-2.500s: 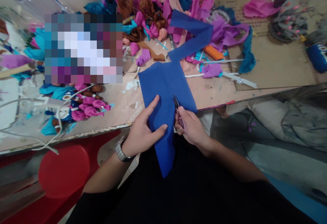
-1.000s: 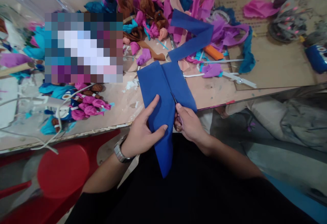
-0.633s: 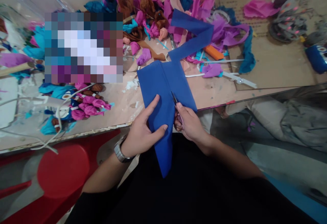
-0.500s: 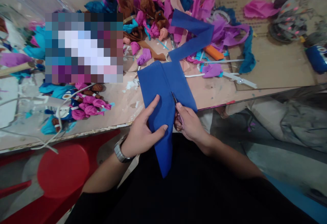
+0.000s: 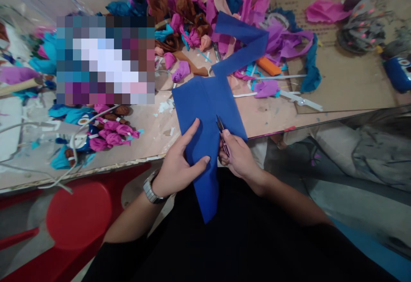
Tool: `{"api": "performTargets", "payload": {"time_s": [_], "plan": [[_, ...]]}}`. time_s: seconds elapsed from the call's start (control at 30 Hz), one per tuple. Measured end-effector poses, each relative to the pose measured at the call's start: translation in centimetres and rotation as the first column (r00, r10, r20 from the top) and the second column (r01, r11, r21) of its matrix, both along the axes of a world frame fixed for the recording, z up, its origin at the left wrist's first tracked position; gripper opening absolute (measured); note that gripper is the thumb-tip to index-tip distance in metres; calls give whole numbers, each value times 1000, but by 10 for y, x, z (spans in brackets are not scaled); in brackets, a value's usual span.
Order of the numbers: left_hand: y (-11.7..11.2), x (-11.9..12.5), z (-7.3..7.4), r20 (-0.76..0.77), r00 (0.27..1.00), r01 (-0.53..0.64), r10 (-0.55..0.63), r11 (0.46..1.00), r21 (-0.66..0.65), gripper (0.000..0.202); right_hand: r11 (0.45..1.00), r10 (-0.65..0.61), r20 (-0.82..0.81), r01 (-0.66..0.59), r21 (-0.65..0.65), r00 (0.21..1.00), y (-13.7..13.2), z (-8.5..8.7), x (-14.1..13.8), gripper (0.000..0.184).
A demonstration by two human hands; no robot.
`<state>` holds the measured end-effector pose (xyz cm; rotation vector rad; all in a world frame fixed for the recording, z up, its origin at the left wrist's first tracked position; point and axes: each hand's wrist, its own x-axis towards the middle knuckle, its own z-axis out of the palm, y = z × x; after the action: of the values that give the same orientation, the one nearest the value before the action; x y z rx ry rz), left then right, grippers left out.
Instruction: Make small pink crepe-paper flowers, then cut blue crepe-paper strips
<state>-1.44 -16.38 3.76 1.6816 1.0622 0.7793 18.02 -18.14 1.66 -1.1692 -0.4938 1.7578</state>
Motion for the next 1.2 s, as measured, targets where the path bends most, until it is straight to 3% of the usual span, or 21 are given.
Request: {"api": "performTargets", "payload": {"time_s": [1.2], "plan": [[2, -3, -2, -11, 1000, 2, -2, 1000, 30, 92, 999, 42, -22, -41, 13, 999, -1, -2, 0, 56]]}}
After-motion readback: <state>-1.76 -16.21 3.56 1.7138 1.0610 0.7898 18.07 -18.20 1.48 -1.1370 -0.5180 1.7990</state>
